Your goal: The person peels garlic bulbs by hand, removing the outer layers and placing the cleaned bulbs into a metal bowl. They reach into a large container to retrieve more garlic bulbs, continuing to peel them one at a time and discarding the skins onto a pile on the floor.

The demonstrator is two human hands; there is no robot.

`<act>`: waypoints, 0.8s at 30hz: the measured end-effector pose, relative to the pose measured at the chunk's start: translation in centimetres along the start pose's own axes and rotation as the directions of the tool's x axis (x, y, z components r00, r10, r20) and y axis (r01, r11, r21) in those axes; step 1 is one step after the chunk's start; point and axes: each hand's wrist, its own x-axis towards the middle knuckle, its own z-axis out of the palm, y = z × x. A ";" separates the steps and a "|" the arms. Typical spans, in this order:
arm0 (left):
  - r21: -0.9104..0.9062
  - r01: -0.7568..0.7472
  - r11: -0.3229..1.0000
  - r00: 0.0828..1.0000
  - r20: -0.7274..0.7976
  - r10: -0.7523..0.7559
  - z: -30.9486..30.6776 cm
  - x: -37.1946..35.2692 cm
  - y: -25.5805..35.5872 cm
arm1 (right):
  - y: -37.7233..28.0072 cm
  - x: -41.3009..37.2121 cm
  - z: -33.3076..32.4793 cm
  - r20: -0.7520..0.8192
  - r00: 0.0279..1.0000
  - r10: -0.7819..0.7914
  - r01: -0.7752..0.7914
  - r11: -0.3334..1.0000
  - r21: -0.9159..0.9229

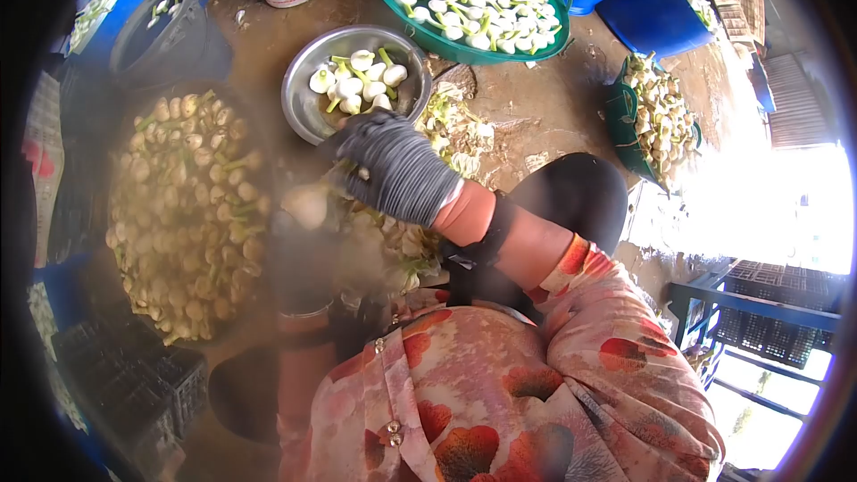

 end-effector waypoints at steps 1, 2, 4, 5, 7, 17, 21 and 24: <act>0.197 -0.053 0.979 0.998 -0.016 0.058 0.3 -0.1 -0.2 | -0.3 0.0 0.2 0.058 0.997 -0.044 0.050 0.994 -0.098; 0.283 -0.064 0.957 0.997 -0.032 0.076 0.3 0.0 -0.3 | -0.7 0.0 0.4 0.122 0.989 -0.084 0.106 0.976 -0.192; 0.346 -0.040 0.937 0.994 -0.079 0.071 0.1 0.1 -0.7 | -0.8 -0.1 1.0 0.100 0.978 -0.183 0.201 0.953 -0.228; 0.323 -0.011 0.946 0.993 -0.111 0.049 0.0 0.0 -0.9 | -0.7 -0.4 1.1 0.123 0.979 -0.163 0.188 0.955 -0.229; 0.569 -0.089 0.817 0.988 -0.052 0.144 0.5 -0.4 -0.7 | -1.1 -0.7 1.1 0.171 0.977 -0.124 0.162 0.960 -0.227; 0.787 -0.158 0.596 0.986 0.094 0.136 3.4 -0.8 1.0 | -0.6 -1.2 1.4 0.127 0.991 0.039 -0.026 0.994 -0.105; 0.854 -0.417 -0.311 0.824 0.499 0.267 1.4 -0.2 -0.3 | -0.2 -1.0 2.2 0.311 0.898 0.310 -0.315 0.948 -0.035; 0.863 -0.485 -0.144 0.815 0.505 0.284 2.4 -0.3 -0.4 | 1.6 -1.1 3.5 0.496 0.696 0.519 -0.638 0.764 0.096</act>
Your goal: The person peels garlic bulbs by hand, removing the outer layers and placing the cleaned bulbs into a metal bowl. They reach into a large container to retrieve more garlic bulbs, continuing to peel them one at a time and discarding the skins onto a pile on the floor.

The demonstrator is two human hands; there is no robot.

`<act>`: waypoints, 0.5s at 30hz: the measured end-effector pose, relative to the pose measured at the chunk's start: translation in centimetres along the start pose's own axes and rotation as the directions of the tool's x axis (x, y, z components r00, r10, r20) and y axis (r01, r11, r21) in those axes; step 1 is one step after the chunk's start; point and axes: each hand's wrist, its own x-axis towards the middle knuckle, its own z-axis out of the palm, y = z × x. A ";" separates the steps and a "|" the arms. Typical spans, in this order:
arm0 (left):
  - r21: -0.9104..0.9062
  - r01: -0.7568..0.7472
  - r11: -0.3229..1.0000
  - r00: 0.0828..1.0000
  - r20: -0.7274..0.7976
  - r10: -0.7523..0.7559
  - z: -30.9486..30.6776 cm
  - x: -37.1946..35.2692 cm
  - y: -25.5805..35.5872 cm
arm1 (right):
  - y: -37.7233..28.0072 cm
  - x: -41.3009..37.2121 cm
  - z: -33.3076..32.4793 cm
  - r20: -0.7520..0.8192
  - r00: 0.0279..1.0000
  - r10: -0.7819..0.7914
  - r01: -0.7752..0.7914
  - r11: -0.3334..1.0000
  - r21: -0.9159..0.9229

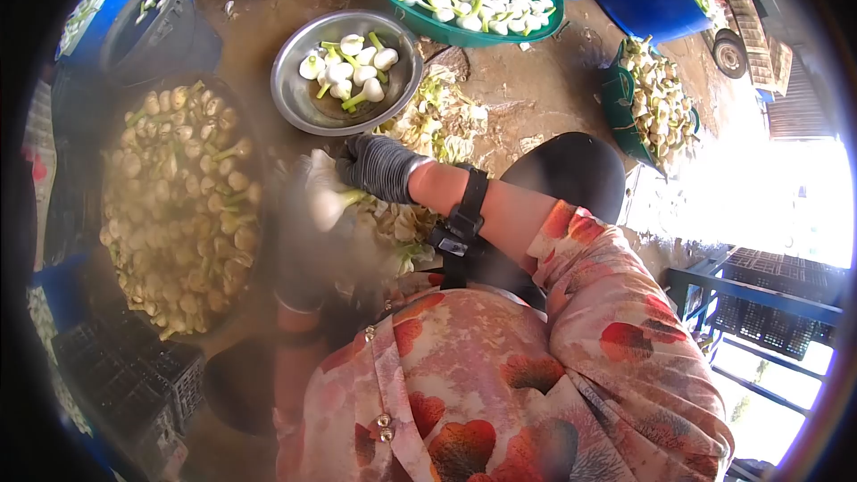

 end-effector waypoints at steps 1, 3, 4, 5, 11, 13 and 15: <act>0.041 -0.052 0.998 0.998 -0.024 0.053 0.0 -0.1 -0.3 | 2.2 1.4 0.7 0.065 0.962 -0.267 0.269 0.963 -0.026; -0.329 0.124 0.936 0.984 -0.080 -0.158 0.4 -0.9 -2.1 | 5.9 2.7 2.4 0.232 0.827 -0.512 0.497 0.859 0.121; -0.682 0.294 0.670 0.915 -0.002 -0.404 1.3 -2.1 -4.2 | 5.9 2.0 2.3 0.328 0.798 -0.506 0.436 0.859 0.266; -0.854 0.364 0.372 0.849 0.140 -0.510 1.0 -2.0 -4.4 | 6.1 1.9 3.7 0.346 0.801 -0.490 0.483 0.868 0.111; -0.792 0.379 0.478 0.745 -0.046 -0.666 2.3 -1.7 -6.0 | -0.4 -2.4 2.9 0.340 0.940 0.037 0.056 0.964 -0.259; -0.792 0.456 0.405 0.671 0.007 -0.741 0.7 -0.6 -3.9 | -0.2 -2.8 1.8 0.180 0.983 -0.045 0.029 0.996 0.090; -0.746 0.436 0.503 0.740 -0.021 -0.673 1.8 -0.5 -3.1 | 1.1 -0.8 1.7 0.230 0.958 -0.174 0.010 0.817 0.577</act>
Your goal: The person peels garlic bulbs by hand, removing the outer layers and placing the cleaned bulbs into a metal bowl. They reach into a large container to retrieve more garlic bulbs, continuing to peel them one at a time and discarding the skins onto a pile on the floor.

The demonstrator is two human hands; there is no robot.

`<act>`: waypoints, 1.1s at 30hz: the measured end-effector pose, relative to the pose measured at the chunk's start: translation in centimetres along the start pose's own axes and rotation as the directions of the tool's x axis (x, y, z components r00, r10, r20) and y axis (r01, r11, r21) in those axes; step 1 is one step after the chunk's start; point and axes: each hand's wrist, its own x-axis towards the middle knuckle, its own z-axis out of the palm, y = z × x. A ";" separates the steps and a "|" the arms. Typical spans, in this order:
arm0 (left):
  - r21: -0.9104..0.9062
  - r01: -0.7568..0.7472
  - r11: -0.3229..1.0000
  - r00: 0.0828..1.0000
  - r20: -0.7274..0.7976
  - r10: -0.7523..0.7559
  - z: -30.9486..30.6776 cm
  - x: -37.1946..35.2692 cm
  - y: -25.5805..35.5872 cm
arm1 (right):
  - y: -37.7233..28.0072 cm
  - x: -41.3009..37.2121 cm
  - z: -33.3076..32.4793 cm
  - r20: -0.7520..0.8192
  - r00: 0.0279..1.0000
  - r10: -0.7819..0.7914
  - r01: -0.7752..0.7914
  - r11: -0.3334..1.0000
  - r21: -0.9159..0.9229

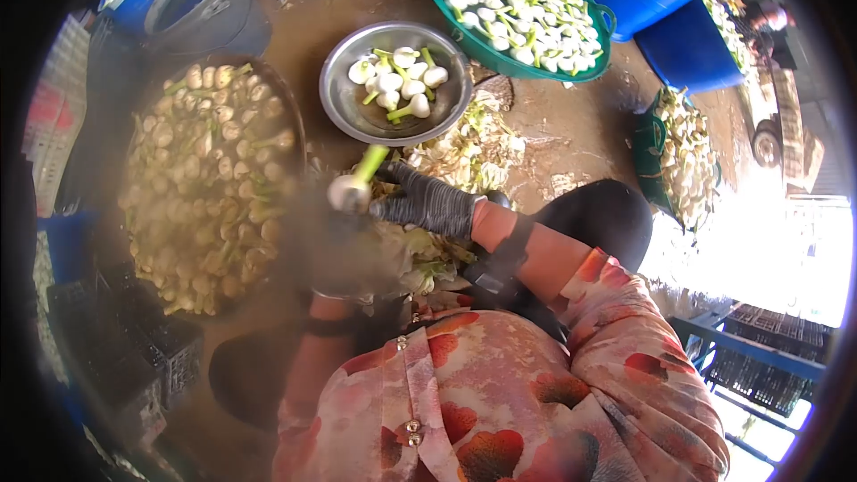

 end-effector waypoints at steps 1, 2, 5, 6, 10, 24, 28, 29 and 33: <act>0.039 -0.067 0.997 0.996 0.065 0.064 0.7 -0.1 -0.7 | -0.7 0.4 0.2 -0.046 0.998 0.038 -0.033 0.994 0.106; 0.075 -0.136 0.988 0.983 0.133 0.125 1.3 -0.1 -1.1 | -1.4 0.8 0.4 -0.089 0.993 0.080 -0.060 0.976 0.210; 0.588 -0.334 0.737 0.929 0.074 0.362 1.8 -1.1 -1.0 | -2.4 2.8 -2.0 -0.417 0.908 0.049 -0.016 0.997 0.080; 0.467 -0.253 0.847 0.961 0.020 0.276 1.5 -1.0 -1.0 | -1.8 3.9 -3.9 -0.542 0.838 -0.069 0.069 0.997 -0.020; 0.145 0.022 0.989 0.996 -0.088 -0.009 -0.3 -0.8 -0.2 | -5.8 7.1 -13.6 -0.816 0.333 -0.472 0.280 0.876 -0.392; -0.097 0.071 0.993 0.991 -0.109 -0.081 -4.5 0.9 -1.2 | -9.3 24.5 1.8 0.012 0.969 -0.247 0.133 0.481 -0.867; -0.157 0.201 0.967 0.969 -0.111 -0.220 -5.0 1.6 0.6 | -5.3 30.5 8.5 0.096 0.994 -0.052 0.097 0.004 -0.995; -0.190 0.254 0.948 0.954 -0.109 -0.278 -5.0 1.7 0.7 | -4.1 31.0 8.5 0.113 0.993 -0.039 0.114 0.019 -0.993; -0.234 0.217 0.948 0.957 -0.142 -0.254 -5.1 1.9 -0.4 | -3.5 30.5 8.0 0.086 0.993 -0.082 0.101 0.203 -0.974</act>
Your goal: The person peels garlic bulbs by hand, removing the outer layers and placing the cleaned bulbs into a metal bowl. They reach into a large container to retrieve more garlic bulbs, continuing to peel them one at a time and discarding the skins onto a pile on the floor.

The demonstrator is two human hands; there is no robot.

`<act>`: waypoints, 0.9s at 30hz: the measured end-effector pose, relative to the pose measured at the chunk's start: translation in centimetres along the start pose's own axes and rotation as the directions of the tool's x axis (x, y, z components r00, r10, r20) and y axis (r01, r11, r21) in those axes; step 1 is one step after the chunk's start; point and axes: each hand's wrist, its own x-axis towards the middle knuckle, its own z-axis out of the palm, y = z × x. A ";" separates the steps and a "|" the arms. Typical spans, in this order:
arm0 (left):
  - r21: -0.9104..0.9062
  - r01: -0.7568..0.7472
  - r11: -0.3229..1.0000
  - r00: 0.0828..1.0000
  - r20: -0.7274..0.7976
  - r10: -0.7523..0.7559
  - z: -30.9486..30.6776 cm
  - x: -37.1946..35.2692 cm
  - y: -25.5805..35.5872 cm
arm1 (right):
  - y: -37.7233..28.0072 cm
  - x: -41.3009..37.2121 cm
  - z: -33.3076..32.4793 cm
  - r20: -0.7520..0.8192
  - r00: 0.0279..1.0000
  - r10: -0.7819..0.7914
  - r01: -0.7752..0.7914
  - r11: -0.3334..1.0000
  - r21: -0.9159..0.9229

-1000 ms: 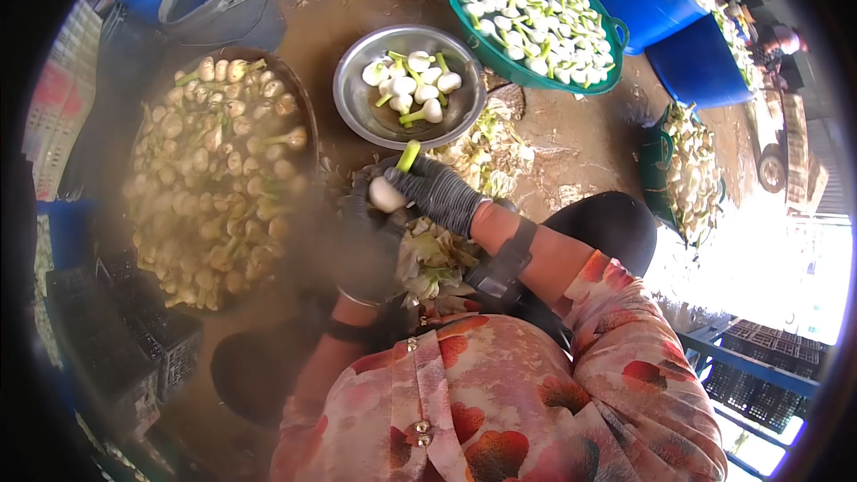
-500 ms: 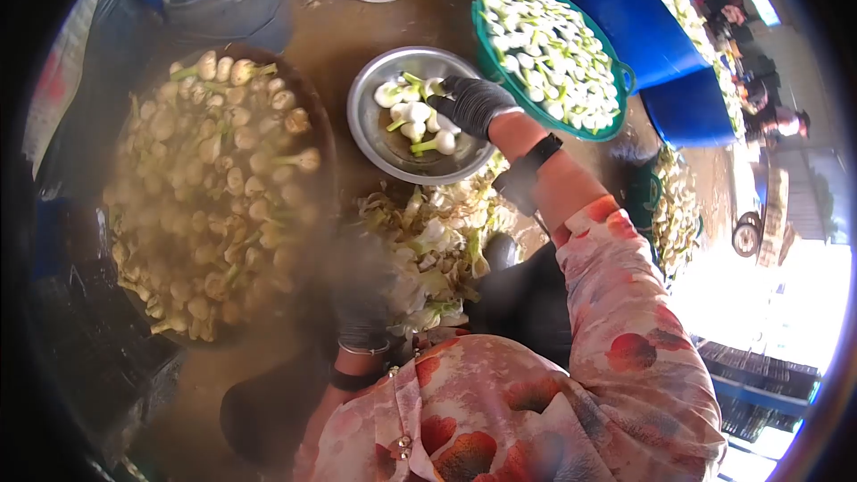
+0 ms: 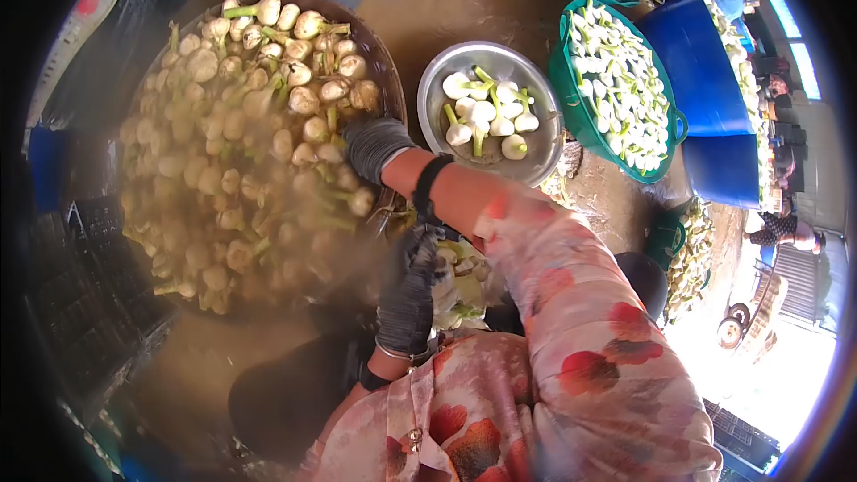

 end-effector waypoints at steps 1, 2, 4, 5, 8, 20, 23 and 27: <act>0.001 -0.008 1.000 1.000 -0.026 0.008 -0.2 0.3 -0.4 | -0.3 -1.2 -0.9 -0.032 0.999 0.032 -0.030 0.996 0.081; -0.029 -0.016 0.999 0.998 -0.056 0.014 -0.2 0.3 -0.8 | -0.3 -2.7 -2.1 -0.059 0.987 0.149 -0.134 0.968 0.214; -0.118 -0.039 0.992 0.992 -0.125 0.024 0.4 0.0 0.8 | 0.0 -6.7 -3.8 0.060 0.960 0.272 -0.200 0.523 0.829; -0.176 -0.053 0.983 0.987 -0.159 0.024 0.8 -0.1 1.5 | 0.5 -8.6 -4.1 0.134 0.945 0.299 -0.188 0.160 0.969; -0.225 -0.164 0.960 0.986 0.001 0.169 0.7 0.8 0.1 | 0.5 -14.0 -3.5 0.369 0.835 0.408 -0.313 -0.199 0.928; -0.308 -0.143 0.941 0.974 0.127 0.190 4.7 -3.5 0.6 | 5.3 -26.3 0.3 -0.530 0.786 0.318 0.073 0.804 0.590; -0.153 -0.179 0.972 0.960 0.190 0.207 4.8 -3.6 0.5 | 2.0 -30.2 -3.4 -0.481 0.765 0.427 -0.010 0.756 0.655; 0.413 -0.703 0.579 0.711 0.376 0.594 5.1 -3.5 -0.9 | 2.0 -30.9 -2.1 -0.596 0.710 0.376 0.020 0.835 0.550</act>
